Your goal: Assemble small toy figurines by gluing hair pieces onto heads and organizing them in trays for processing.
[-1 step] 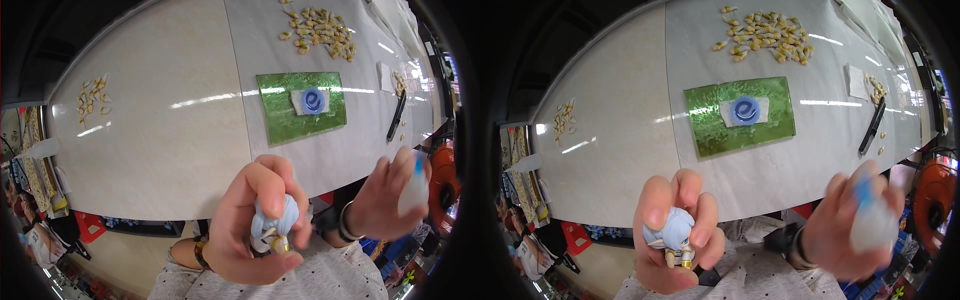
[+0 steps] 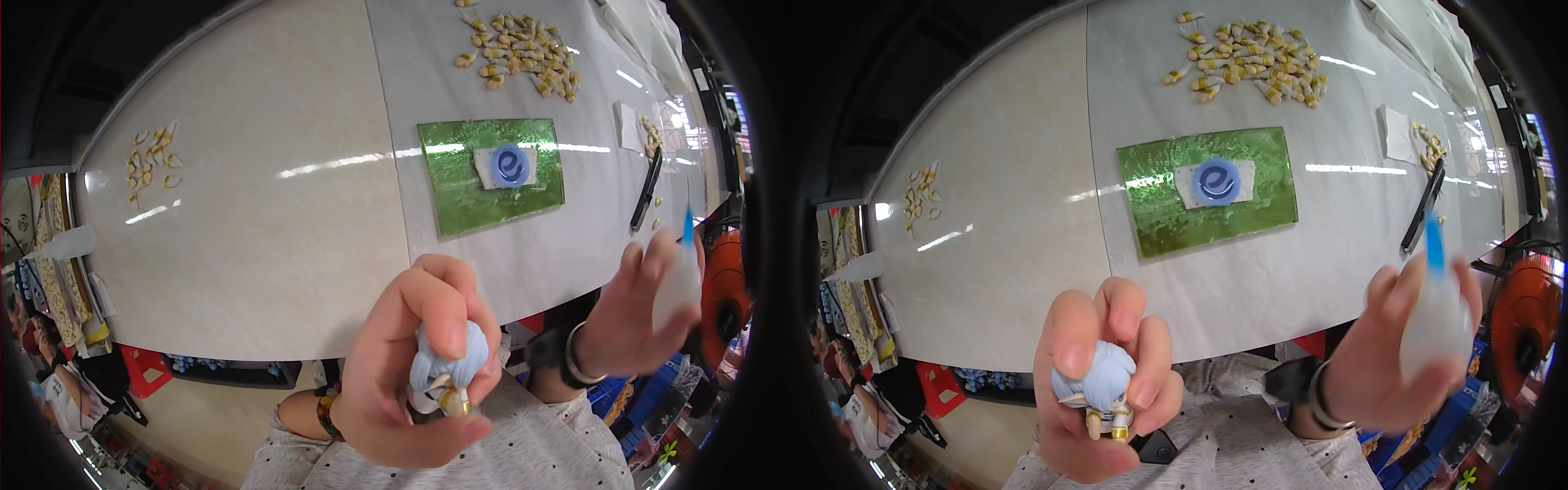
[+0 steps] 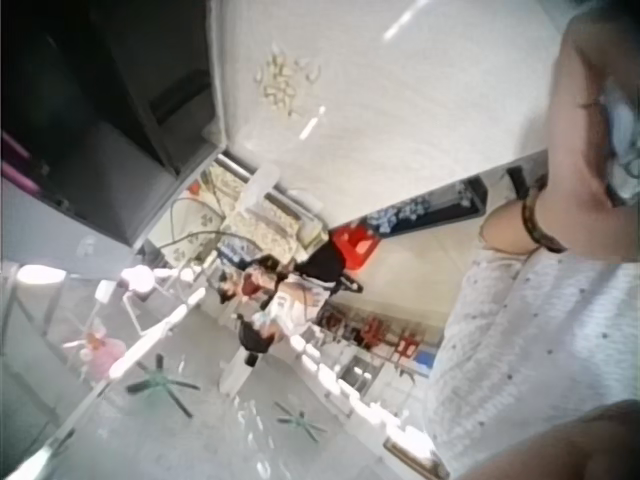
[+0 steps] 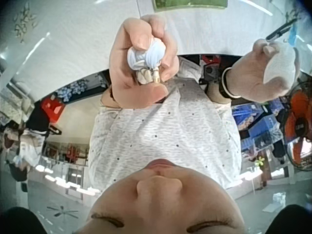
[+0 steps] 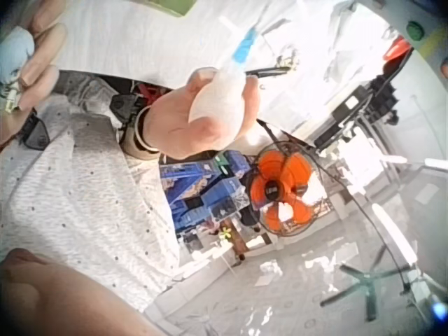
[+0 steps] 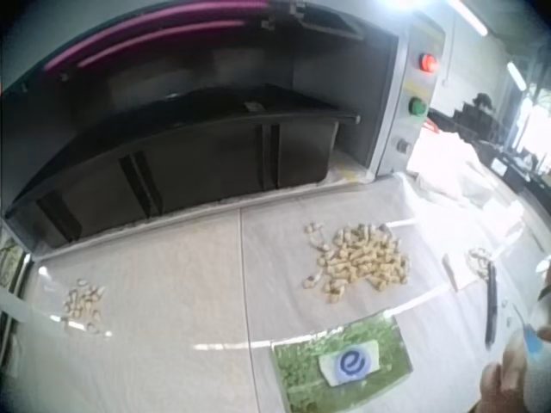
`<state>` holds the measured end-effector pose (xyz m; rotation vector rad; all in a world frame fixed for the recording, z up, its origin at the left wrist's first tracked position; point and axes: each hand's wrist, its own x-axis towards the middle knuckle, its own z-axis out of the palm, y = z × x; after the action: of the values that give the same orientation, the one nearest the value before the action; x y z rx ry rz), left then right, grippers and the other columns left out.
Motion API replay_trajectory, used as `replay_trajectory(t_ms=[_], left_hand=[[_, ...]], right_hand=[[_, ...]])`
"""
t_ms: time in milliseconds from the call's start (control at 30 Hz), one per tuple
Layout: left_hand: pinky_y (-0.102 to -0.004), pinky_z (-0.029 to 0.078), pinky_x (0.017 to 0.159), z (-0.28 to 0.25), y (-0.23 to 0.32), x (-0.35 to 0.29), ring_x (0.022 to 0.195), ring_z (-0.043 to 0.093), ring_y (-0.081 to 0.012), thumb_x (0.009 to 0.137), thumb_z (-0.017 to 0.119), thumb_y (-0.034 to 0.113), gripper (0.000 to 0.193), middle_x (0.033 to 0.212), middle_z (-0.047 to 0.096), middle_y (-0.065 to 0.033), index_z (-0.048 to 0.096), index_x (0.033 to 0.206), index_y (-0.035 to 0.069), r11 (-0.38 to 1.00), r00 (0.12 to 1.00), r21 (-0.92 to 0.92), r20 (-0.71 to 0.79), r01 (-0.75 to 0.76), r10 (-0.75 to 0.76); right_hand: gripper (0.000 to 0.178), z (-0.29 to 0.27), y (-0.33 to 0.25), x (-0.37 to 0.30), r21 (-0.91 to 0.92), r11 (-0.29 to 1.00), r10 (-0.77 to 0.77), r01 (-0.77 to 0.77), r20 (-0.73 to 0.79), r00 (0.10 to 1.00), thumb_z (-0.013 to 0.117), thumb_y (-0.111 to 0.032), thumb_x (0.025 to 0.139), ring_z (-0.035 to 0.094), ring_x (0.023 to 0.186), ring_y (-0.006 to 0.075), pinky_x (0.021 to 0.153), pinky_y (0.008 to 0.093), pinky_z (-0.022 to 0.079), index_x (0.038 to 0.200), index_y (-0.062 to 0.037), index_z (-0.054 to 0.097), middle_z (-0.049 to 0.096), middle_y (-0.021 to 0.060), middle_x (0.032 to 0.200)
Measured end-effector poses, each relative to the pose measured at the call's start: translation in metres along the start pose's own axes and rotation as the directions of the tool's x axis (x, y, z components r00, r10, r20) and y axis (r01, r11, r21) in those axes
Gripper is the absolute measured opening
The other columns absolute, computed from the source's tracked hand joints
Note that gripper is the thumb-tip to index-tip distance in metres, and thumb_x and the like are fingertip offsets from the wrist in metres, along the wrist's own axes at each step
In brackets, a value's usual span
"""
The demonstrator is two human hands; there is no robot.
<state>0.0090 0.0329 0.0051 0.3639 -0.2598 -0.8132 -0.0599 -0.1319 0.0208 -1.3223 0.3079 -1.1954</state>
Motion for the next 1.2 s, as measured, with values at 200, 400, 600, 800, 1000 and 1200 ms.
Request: replay_trajectory(t_ms=[200, 400, 600, 800, 1000, 1200], left_hand=[[-0.0209, 0.036, 0.061, -0.001, 0.000, -0.002, 0.073, 0.042, -0.0091, 0.060, 0.064, 0.003, 0.054, 0.096, 0.032, -0.0086, 0.039, 0.107, 0.000, 0.999, 0.999, 0.044, 0.027, 0.031, -0.032], [-0.0190, 0.035, 0.061, 0.001, 0.008, -0.002, 0.070, 0.040, -0.0067, 0.062, 0.065, 0.003, 0.058, 0.099, 0.034, -0.0070, 0.040, 0.115, -0.002, 0.926, 0.975, 0.325, 0.046, 0.191, -0.217], [-0.0200, 0.035, 0.064, -0.002, 0.009, -0.003, 0.072, 0.041, -0.0078, 0.064, 0.067, 0.003, 0.055, 0.098, 0.038, -0.0073, 0.043, 0.113, -0.002, 0.912, 0.970, 0.355, 0.051, 0.205, -0.238], [-0.0217, 0.037, 0.072, 0.003, 0.010, 0.000, 0.081, 0.045, -0.0114, 0.063, 0.071, 0.003, 0.068, 0.099, 0.043, -0.0094, 0.037, 0.121, -0.004, 0.860, 0.983, 0.509, 0.132, 0.045, -0.130], [-0.0224, 0.041, 0.073, -0.003, -0.004, -0.007, 0.084, 0.050, -0.0123, 0.059, 0.076, 0.003, 0.091, 0.112, 0.045, -0.0184, 0.021, 0.130, -0.005, 0.927, 0.992, 0.368, 0.122, -0.075, 0.032], [-0.0183, 0.041, 0.049, 0.001, -0.005, -0.008, 0.066, 0.049, -0.0086, 0.061, 0.072, 0.003, 0.075, 0.105, 0.044, -0.0175, 0.032, 0.124, -0.006, 0.973, 0.997, 0.228, -0.077, 0.025, -0.008]], right_hand=[[0.039, -0.044, 0.014, 0.046, -0.615, 0.786, 0.210, -0.064, 0.167, 0.963, 0.053, -0.010, 0.083, 0.054, 0.096, 0.0145, 0.085, 0.0236, 0.038, 0.117, 0.0048, 0.041, 0.056, 0.0172, 0.108], [0.039, -0.044, 0.018, 0.050, -0.601, 0.785, 0.297, -0.146, 0.158, 0.942, 0.057, 0.000, 0.078, 0.055, 0.091, 0.0128, 0.077, 0.0206, 0.041, 0.114, 0.0036, 0.042, 0.058, 0.0158, 0.104], [0.051, -0.041, 0.016, 0.048, -0.709, 0.696, 0.099, 0.116, 0.255, 0.962, 0.064, -0.002, 0.066, 0.049, 0.086, 0.0114, 0.065, 0.0196, 0.036, 0.113, 0.0012, 0.045, 0.053, 0.0100, 0.109], [0.040, -0.081, 0.004, 0.067, -0.774, 0.625, 0.016, 0.097, 0.137, 0.990, 0.060, -0.007, 0.073, 0.044, 0.076, 0.0072, 0.063, 0.0190, 0.035, 0.111, -0.0032, 0.051, 0.047, 0.0006, 0.090], [0.034, -0.090, 0.016, 0.069, -0.891, 0.454, 0.220, 0.010, 0.123, 0.968, 0.060, -0.013, 0.079, 0.041, 0.065, 0.0053, 0.055, 0.0174, 0.034, 0.110, -0.0029, 0.052, 0.043, -0.0011, 0.079], [0.031, -0.083, 0.019, 0.070, -0.946, 0.316, 0.245, 0.074, 0.156, 0.957, 0.057, -0.010, 0.078, 0.036, 0.054, 0.0077, 0.048, 0.0221, 0.030, 0.107, 0.0012, 0.052, 0.039, 0.0001, 0.061]])
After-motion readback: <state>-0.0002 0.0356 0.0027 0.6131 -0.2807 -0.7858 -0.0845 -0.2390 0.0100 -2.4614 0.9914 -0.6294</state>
